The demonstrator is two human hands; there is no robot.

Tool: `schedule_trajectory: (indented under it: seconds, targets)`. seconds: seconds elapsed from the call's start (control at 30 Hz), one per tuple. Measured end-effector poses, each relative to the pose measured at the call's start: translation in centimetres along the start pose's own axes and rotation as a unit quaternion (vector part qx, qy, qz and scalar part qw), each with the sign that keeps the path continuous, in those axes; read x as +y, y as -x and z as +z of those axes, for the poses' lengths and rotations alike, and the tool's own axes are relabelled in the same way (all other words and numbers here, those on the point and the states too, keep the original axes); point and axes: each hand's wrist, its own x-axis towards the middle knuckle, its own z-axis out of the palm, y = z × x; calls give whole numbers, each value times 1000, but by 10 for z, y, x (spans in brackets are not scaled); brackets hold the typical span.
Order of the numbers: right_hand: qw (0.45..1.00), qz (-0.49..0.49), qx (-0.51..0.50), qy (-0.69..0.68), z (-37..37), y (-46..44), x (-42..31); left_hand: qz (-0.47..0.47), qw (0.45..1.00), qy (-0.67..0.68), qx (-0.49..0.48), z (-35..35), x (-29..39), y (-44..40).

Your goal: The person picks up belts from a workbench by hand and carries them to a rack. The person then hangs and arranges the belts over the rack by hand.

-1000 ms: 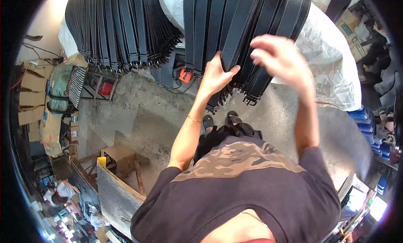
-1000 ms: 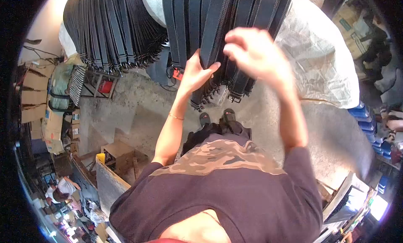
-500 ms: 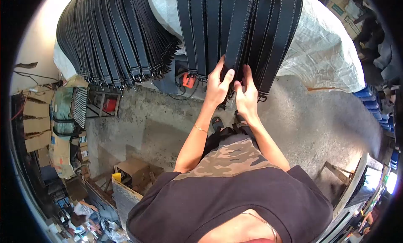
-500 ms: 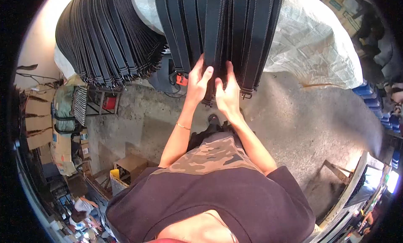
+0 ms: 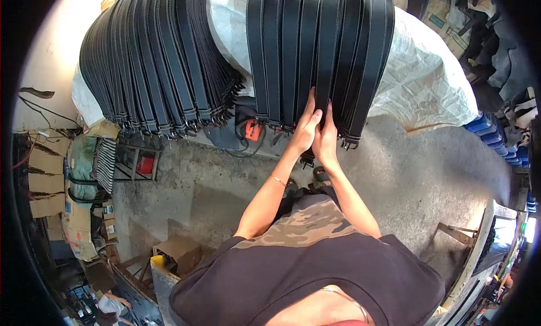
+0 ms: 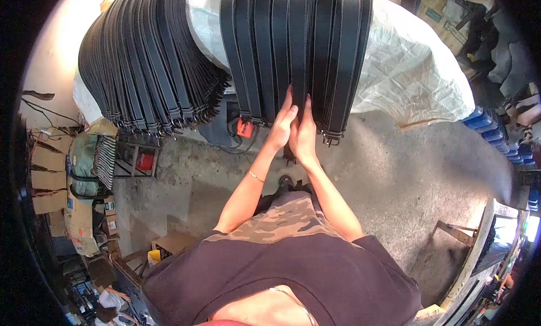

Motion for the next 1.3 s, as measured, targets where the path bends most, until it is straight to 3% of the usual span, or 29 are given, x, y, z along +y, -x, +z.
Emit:
schedule_trajectory:
  seconds: [0.1,0.23,0.3,0.47,0.57,0.63,0.77,0.93,0.97,1.03,1.07,1.17,1.2,1.3]
  targets:
    - [999,1,33,42,3,-7,-4,-10,1000,-19,-19,0,7,-10]
    - [986,-100,35,130,-6,3,-16,17,988,-121,100,1,37,4]
    - [985,-103,18,139,-15,7,-34,61,962,-209,162,4,39,10]
    - [992,-63,16,113,-32,1,-57,93,939,-257,206,11,45,4]
    - [983,-130,-25,124,-57,-32,-108,124,933,-246,233,18,54,-14]
    - [941,-280,26,190,-77,-72,-142,137,916,-289,242,18,58,-24]
    - [907,-354,-54,221,-105,-195,-186,132,895,-331,268,20,67,-24]
    - [768,-423,-226,425,-101,-334,-204,162,905,-271,286,14,74,-17]
    - [703,-503,-255,434,-100,-368,-191,141,921,-234,280,14,75,-15]
    - [642,-482,-297,517,-97,-394,-201,132,928,-201,285,14,81,-14]
    - [684,-407,-323,512,-94,-395,-210,131,930,-205,275,12,87,-12]
    - [693,-364,-334,525,-96,-396,-226,126,938,-200,252,5,93,-15]
    - [652,-473,-331,492,-100,-406,-222,123,936,-205,259,4,99,-17]
    - [644,-489,-332,486,-98,-427,-231,134,929,-214,271,5,112,-27]
